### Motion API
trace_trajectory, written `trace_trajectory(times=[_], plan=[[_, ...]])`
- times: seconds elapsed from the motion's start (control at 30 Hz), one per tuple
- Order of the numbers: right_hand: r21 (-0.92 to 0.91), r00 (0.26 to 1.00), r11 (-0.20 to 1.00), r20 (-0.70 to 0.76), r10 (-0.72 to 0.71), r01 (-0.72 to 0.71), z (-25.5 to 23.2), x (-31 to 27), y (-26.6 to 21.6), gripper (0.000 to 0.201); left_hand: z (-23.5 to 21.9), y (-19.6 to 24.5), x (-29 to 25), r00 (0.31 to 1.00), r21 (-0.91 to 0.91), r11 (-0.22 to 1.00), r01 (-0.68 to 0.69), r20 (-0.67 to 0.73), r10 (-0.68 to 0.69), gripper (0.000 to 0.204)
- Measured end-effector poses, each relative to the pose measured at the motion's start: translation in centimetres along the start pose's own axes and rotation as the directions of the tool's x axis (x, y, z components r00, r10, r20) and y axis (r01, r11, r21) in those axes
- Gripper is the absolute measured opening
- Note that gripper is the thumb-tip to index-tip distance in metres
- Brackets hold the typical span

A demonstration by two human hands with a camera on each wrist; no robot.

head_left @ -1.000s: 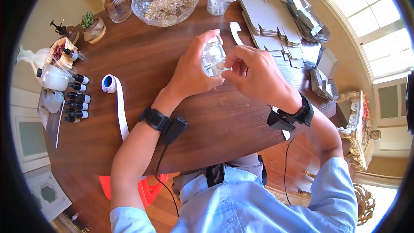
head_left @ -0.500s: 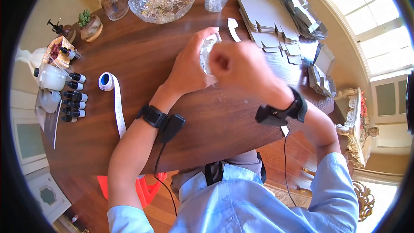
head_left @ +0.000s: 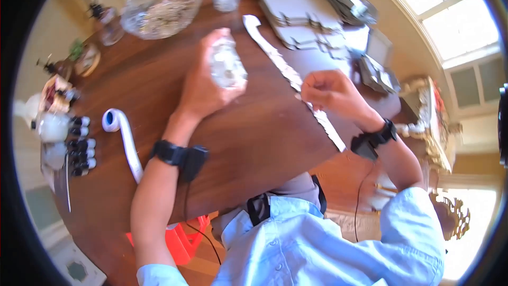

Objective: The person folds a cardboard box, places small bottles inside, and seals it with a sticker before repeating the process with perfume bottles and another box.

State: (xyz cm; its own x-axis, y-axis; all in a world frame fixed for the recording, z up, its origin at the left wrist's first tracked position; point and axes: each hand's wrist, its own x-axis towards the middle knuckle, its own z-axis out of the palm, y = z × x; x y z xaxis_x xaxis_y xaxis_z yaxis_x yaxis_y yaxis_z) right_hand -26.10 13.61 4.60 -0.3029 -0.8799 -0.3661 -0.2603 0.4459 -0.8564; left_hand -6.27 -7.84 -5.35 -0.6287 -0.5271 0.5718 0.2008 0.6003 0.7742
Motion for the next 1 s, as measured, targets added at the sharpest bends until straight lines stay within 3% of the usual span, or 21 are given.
trace_trajectory(times=[0.07, 0.2, 0.27, 0.33, 0.53, 0.63, 0.73, 0.77, 0.83, 1.0], plan=[[-0.055, 0.996, 0.998, -0.086, -0.001, -0.004, -1.6, -0.1, 2.8, 0.015, 0.2, 0.2, -0.1, 0.994, -0.065, 0.993, 0.103, 0.03, -0.101, 0.091], [-0.154, 0.987, 0.987, -0.162, 0.017, -0.043, -2.8, -0.1, 6.3, 0.017, 0.1, 0.2, -0.2, 0.992, -0.017, 0.993, 0.118, 0.05, -0.117, 0.091], [-0.166, 0.985, 0.985, -0.172, 0.01, -0.039, -2.5, -0.2, 6.2, 0.018, 0.2, 0.2, -0.2, 0.988, -0.059, 0.987, 0.147, 0.055, -0.144, 0.091], [-0.253, 0.978, 0.967, -0.187, -0.088, 0.038, -2.2, -0.1, 6.5, 0.02, 0.2, 0.2, -0.2, 0.99, -0.049, 0.99, 0.135, 0.054, -0.132, 0.091], [-0.546, 0.98, 0.833, -0.196, -0.033, -0.082, -2.0, 0.3, 5.6, 0.024, 0.2, 0.4, -0.2, 0.992, -0.051, 0.992, 0.12, 0.049, -0.117, 0.09], [-0.543, 0.986, 0.829, -0.159, 0.056, -0.135, -2.4, 1.0, 5.1, 0.026, 0.2, 0.3, -0.2, 0.991, -0.063, 0.99, 0.124, 0.048, -0.121, 0.09], [-0.661, 0.993, 0.748, -0.119, -0.019, -0.065, -2.7, 1.7, 5.0, 0.023, 0.2, 0.5, -0.3, 0.988, -0.06, 0.987, 0.146, 0.059, -0.143, 0.09], [-0.66, 0.992, 0.749, -0.125, -0.02, -0.068, -2.6, 1.8, 4.5, 0.023, 0.1, 0.7, -0.2, 0.982, -0.068, 0.981, 0.181, 0.075, -0.176, 0.09], [-0.622, 0.981, 0.76, -0.083, 0.178, -0.191, -2.7, 2.0, 3.1, 0.018, 0.1, 0.5, -0.1, 0.989, -0.034, 0.99, 0.134, 0.068, -0.131, 0.089], [-0.474, 0.984, 0.866, 0.0, 0.179, -0.157, -3.4, 1.5, 3.4, 0.014, 0.1, 0.5, -0.2, 0.994, -0.013, 0.996, 0.092, 0.062, -0.091, 0.089]])
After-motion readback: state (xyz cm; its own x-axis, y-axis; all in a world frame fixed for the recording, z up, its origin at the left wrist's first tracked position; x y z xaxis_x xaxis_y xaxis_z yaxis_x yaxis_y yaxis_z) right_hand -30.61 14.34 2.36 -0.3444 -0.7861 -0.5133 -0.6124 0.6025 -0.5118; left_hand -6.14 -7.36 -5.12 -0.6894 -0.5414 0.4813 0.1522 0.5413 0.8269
